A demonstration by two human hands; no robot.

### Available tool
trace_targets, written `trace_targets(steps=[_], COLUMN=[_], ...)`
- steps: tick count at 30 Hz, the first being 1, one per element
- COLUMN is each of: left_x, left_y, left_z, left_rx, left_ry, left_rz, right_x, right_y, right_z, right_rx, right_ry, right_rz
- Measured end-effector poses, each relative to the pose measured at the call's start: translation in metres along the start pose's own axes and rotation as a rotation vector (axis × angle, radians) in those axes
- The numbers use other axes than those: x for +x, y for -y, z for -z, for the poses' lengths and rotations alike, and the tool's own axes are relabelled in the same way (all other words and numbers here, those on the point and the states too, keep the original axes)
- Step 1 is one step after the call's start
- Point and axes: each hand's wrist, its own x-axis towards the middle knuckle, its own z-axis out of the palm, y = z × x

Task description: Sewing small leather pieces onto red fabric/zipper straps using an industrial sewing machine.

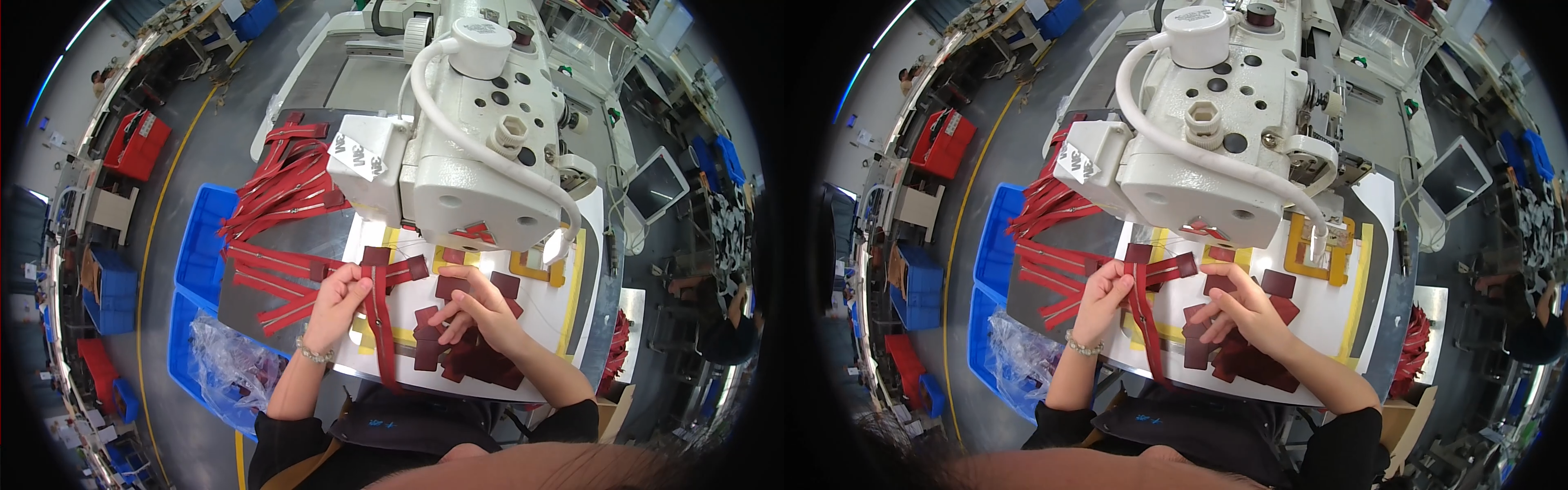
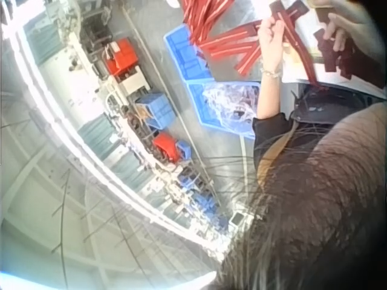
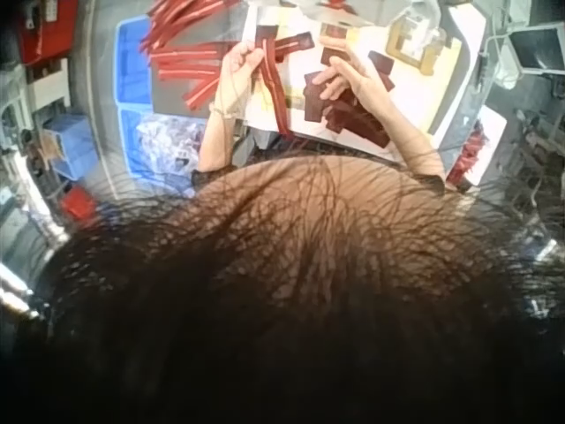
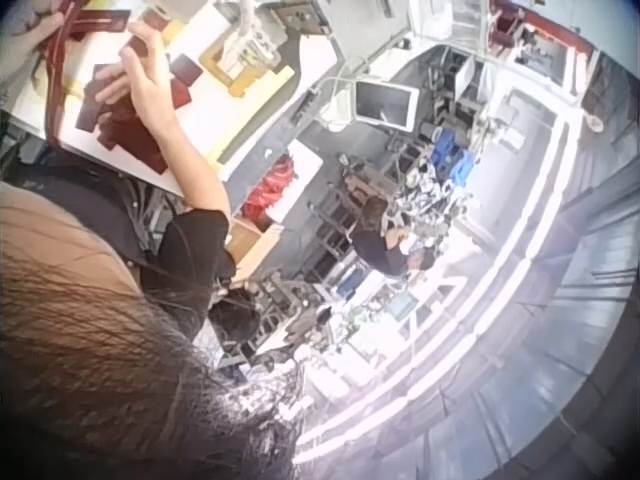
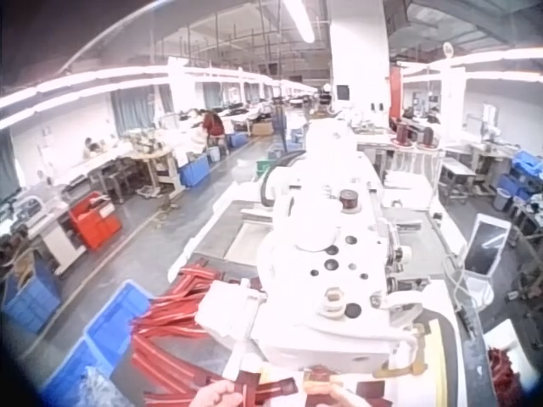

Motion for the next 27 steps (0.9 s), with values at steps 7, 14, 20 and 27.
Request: trace_targets(steps=[7, 14, 20, 27], left_x=[0.001, 0.001, -0.002, 0.001], left_y=[0.01, 0.013, 0.015, 0.026], left_z=[0.019, 0.018, 0.013, 0.023], left_rx=[0.312, 0.547, 1.052, 1.473], left_ry=[-0.046, -0.162, -0.309, -0.292], left_rz=[-0.094, -0.219, -0.392, -0.479], right_x=[-0.017, -0.031, -0.044, -0.052], right_y=[-0.003, -0.009, -0.009, -0.013], right_z=[0.015, 0.016, 0.016, 0.02], right_rx=[-0.076, -0.176, -0.281, -0.309], right_ry=[-0.023, -0.014, -0.028, -0.063], right_rz=[-0.035, -0.02, -0.019, 0.044])
